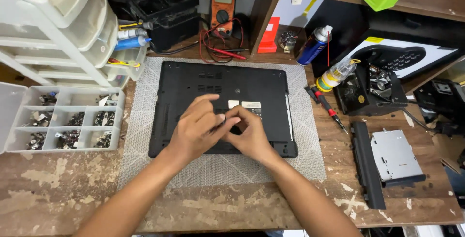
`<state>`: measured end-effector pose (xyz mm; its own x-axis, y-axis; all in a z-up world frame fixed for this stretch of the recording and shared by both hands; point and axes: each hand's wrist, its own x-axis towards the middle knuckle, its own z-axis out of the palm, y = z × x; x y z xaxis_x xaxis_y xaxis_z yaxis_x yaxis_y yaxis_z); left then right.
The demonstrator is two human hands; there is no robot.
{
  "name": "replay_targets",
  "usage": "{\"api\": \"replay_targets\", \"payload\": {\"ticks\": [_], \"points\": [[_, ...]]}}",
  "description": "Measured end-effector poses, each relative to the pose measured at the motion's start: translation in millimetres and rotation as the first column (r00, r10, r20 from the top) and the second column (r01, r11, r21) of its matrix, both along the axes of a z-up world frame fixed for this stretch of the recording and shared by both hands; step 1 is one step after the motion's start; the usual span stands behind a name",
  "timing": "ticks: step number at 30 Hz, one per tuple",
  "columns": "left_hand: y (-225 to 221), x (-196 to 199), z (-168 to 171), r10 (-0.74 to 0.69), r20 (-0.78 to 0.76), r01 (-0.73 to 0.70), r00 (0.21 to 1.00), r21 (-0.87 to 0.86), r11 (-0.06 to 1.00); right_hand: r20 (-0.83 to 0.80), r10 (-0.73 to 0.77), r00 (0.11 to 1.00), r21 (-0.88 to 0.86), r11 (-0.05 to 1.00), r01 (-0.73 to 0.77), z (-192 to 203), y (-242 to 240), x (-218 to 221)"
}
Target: Disassembling a laptop by removing screws from the bottom cover and extracting the optical drive.
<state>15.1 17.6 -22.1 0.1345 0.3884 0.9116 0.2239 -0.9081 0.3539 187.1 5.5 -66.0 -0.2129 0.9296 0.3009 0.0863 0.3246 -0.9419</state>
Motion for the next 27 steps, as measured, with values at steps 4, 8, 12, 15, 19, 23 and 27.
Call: {"api": "replay_targets", "payload": {"ticks": [4, 8, 12, 15, 19, 23, 27], "points": [[-3.1, -6.6, 17.0, 0.032, -0.072, -0.032, 0.997, 0.0, 0.999, 0.051, 0.015, 0.999, 0.01, 1.0, -0.016, 27.9, -1.9, -0.6], [-13.4, -16.1, 37.6, -0.315, -0.034, 0.272, 0.948, -0.422, 0.865, 0.059, 0.141, 0.988, -0.021, 0.99, -0.14, 49.4, -8.4, 1.8], [-6.4, -10.3, 19.2, -0.16, -0.024, 0.147, 0.987, -0.278, 0.949, 0.034, 0.191, 0.981, 0.06, 0.979, -0.193, 61.2, -6.9, -5.6], [-0.8, -5.0, 3.8, -0.071, -0.081, 0.056, 0.994, -0.179, 0.982, 0.109, 0.033, 0.994, 0.098, 0.994, -0.044, 12.3, 2.3, 2.3], [-16.0, -11.9, 40.8, -0.302, -0.075, 0.238, 0.95, -0.45, 0.861, 0.112, 0.129, 0.985, 0.091, 0.986, -0.139, 44.3, -3.6, 3.7], [-9.7, -11.5, 26.3, -0.246, -0.059, 0.203, 0.967, -0.4, 0.894, 0.087, 0.223, 0.971, 0.087, 0.969, -0.231, 57.2, -6.4, 2.2], [0.3, -7.3, 3.6, -0.014, -0.128, -0.015, 0.992, -0.221, 0.975, 0.128, 0.03, 0.991, 0.168, 0.985, -0.051, 20.6, 1.6, 1.1]]}}
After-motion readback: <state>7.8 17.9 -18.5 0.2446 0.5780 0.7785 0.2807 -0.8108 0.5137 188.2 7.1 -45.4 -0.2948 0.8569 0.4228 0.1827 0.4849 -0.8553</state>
